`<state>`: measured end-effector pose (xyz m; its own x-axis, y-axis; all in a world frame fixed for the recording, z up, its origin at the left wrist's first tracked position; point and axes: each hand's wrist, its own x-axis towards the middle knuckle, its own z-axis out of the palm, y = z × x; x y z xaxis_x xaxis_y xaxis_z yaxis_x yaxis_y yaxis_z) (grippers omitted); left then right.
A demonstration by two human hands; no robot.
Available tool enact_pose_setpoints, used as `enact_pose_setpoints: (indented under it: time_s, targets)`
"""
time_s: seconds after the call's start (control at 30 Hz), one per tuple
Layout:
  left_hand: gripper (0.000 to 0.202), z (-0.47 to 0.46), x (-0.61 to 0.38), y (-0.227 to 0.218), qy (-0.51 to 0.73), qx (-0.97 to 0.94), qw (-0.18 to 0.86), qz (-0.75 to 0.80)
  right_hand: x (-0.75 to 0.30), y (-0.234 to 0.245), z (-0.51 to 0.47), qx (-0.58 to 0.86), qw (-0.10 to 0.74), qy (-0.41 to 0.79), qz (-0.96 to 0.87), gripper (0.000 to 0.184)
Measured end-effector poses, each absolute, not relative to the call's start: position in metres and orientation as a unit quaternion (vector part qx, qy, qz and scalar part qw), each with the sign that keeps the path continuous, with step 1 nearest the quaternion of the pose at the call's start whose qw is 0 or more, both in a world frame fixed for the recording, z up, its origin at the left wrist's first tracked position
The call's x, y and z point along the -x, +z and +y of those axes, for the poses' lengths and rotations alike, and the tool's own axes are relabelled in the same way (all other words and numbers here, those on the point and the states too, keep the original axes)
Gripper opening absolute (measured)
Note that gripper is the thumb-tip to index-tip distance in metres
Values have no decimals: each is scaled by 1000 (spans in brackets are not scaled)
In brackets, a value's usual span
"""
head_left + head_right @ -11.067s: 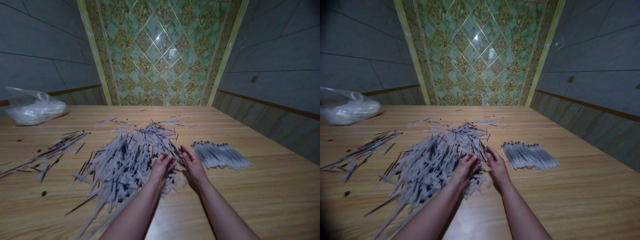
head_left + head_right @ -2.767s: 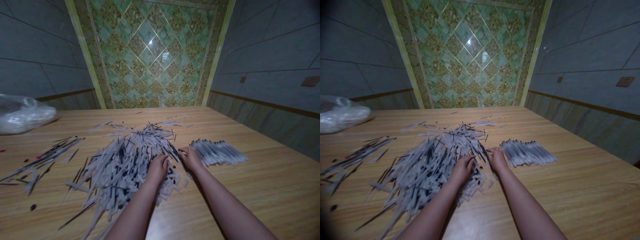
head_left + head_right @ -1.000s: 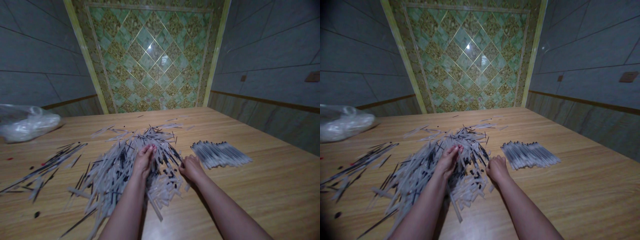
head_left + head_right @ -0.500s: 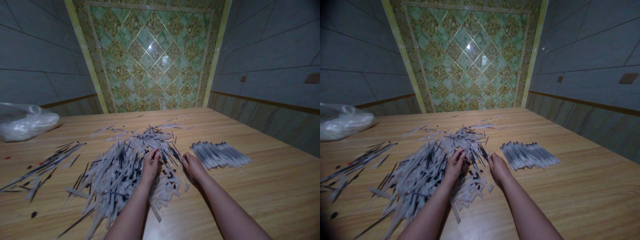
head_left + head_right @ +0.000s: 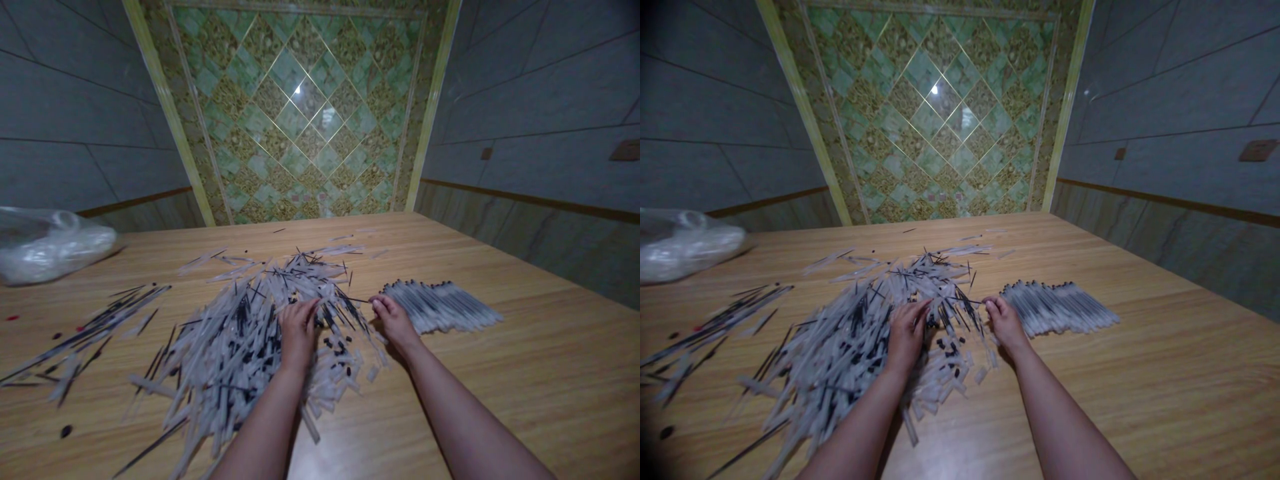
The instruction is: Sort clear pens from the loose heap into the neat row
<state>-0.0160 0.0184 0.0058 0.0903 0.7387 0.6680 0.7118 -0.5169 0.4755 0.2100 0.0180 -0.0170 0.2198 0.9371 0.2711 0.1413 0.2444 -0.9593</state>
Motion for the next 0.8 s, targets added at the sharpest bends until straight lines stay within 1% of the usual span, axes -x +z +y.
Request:
enact_pose_setpoints:
  time_s: [0.3, 0.37, 0.47, 0.6, 0.73, 0.8]
  targets:
    - [29, 18, 17, 6, 429, -753, 7, 499, -214, -17, 19, 544, 529, 250, -601, 30]
    - [29, 17, 17, 7, 413, -764, 3, 496, -217, -14, 18, 547, 529, 237, -604, 30]
    - [30, 14, 14, 9, 380, -794, 2, 475, -217, -8, 15, 546, 561, 234, -576, 33]
    - [34, 8, 2, 8, 359, -820, 24, 446, -200, -4, 9, 503, 587, 310, -553, 43]
    - [33, 3, -8, 5, 357, -828, 42, 431, -174, -6, 1, 424, 557, 443, -560, 49]
    - [33, 3, -9, 3, 363, -826, 55, 428, -167, -7, -1, 395, 549, 486, -553, 51]
